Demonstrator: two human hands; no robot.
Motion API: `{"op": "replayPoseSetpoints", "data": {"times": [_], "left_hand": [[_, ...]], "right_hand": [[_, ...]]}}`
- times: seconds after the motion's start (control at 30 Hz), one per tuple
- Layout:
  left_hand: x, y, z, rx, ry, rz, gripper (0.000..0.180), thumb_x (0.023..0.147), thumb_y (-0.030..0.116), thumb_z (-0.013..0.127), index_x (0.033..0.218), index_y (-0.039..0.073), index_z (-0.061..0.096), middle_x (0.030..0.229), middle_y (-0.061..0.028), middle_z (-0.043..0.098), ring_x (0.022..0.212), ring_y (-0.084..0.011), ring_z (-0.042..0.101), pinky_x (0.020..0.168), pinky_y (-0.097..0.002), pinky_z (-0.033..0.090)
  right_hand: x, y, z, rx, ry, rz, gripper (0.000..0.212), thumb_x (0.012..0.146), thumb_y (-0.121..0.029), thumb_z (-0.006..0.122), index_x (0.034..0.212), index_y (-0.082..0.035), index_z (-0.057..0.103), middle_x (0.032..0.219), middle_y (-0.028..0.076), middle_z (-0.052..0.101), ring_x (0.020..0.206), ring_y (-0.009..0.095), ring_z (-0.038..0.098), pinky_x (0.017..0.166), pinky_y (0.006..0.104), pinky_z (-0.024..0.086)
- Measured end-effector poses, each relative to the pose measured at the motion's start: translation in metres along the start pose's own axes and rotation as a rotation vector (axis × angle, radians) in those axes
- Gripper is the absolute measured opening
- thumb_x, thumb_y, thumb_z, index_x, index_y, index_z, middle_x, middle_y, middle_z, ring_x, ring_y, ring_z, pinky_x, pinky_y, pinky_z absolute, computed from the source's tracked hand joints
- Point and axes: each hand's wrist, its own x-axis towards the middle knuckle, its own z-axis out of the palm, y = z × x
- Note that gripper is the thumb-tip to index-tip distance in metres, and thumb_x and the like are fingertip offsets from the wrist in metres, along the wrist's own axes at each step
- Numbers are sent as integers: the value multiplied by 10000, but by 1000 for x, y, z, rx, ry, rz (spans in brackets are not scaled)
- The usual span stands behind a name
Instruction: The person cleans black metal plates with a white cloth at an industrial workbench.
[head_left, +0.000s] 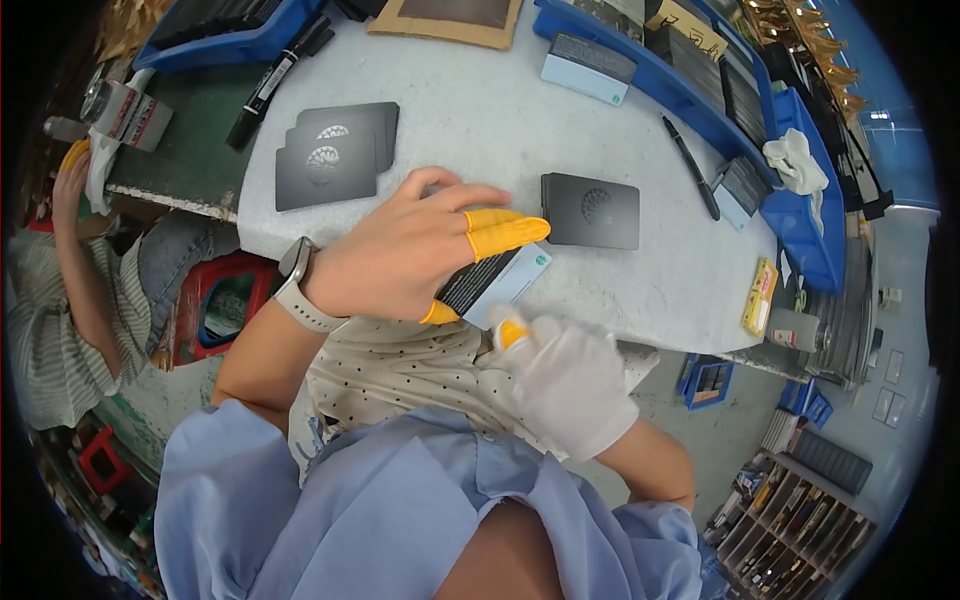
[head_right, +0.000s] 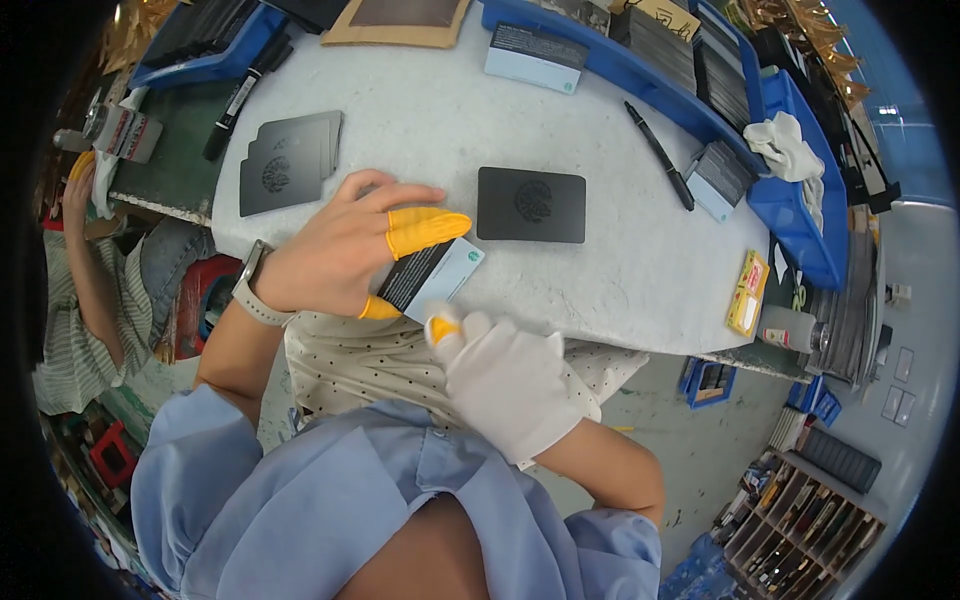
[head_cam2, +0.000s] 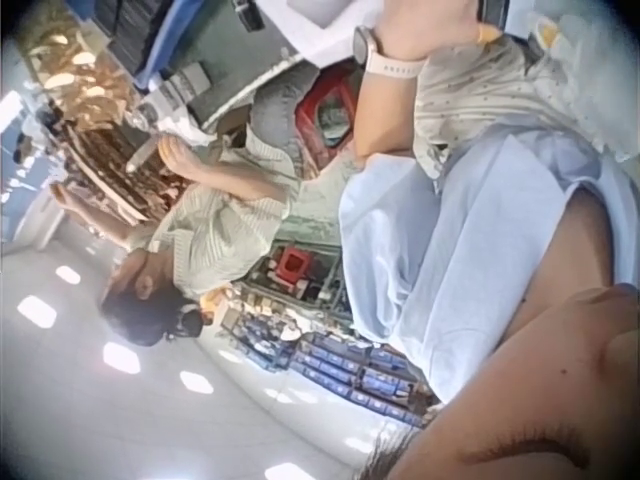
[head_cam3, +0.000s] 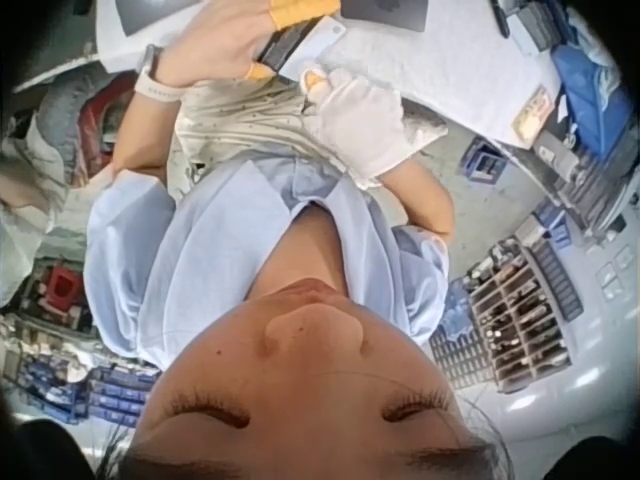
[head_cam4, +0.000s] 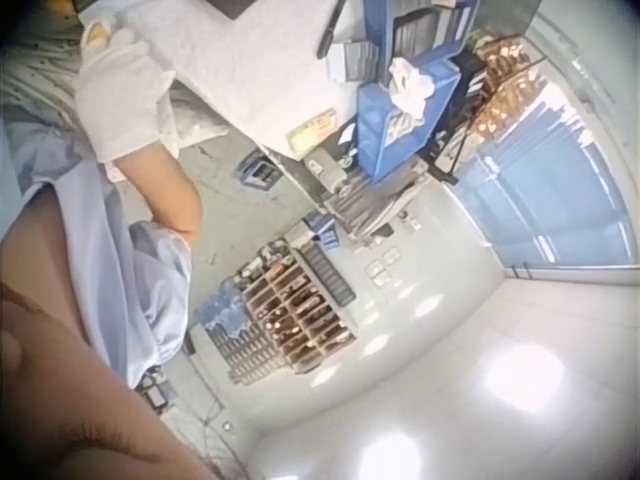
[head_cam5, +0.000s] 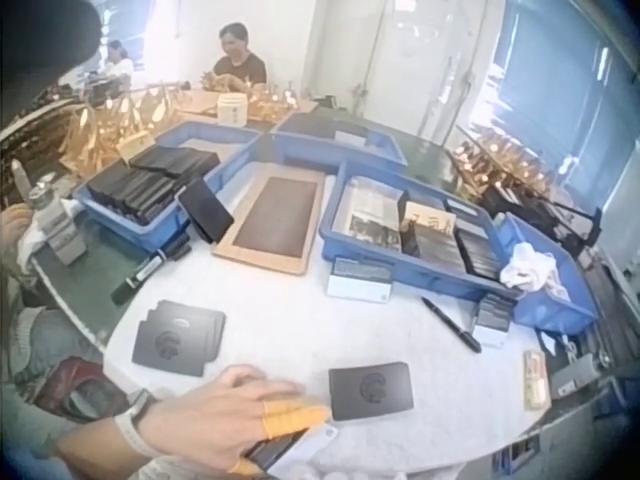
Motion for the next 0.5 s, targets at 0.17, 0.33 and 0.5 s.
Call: {"op": "replayPoseSetpoints", "data": {"times": [0.17, 0.33, 0.5], "left_hand": [[-2, 1, -3, -45, 16, -21, 820, 666, 243, 853, 1431, 103, 594, 1360, -104, 661, 1380, -280, 514, 1133, -473, 310], [2, 3, -5, 2, -44, -35, 825, 678, 283, 869, 1431, 95, 590, 1363, -98, 658, 1386, -276, 510, 1134, -469, 313], [-2, 5, -8, -76, 6, -25, 874, 682, 345, 892, 1443, 65, 565, 1413, -124, 617, 1391, -287, 496, 1127, -472, 324]], "right_hand": [[10, 7, -6, -82, 140, 91, 273, 922, -233, 632, 1099, -31, 678, 798, 58, 553, 665, 217, 585, 481, 420, 441], [-4, -5, 1, 61, 59, -84, 299, 922, -206, 614, 1156, -30, 672, 806, 72, 564, 653, 234, 596, 512, 427, 485], [3, 13, -5, 77, 158, 105, 415, 872, -155, 664, 1265, -25, 643, 819, 97, 580, 632, 289, 610, 527, 427, 496]]}}
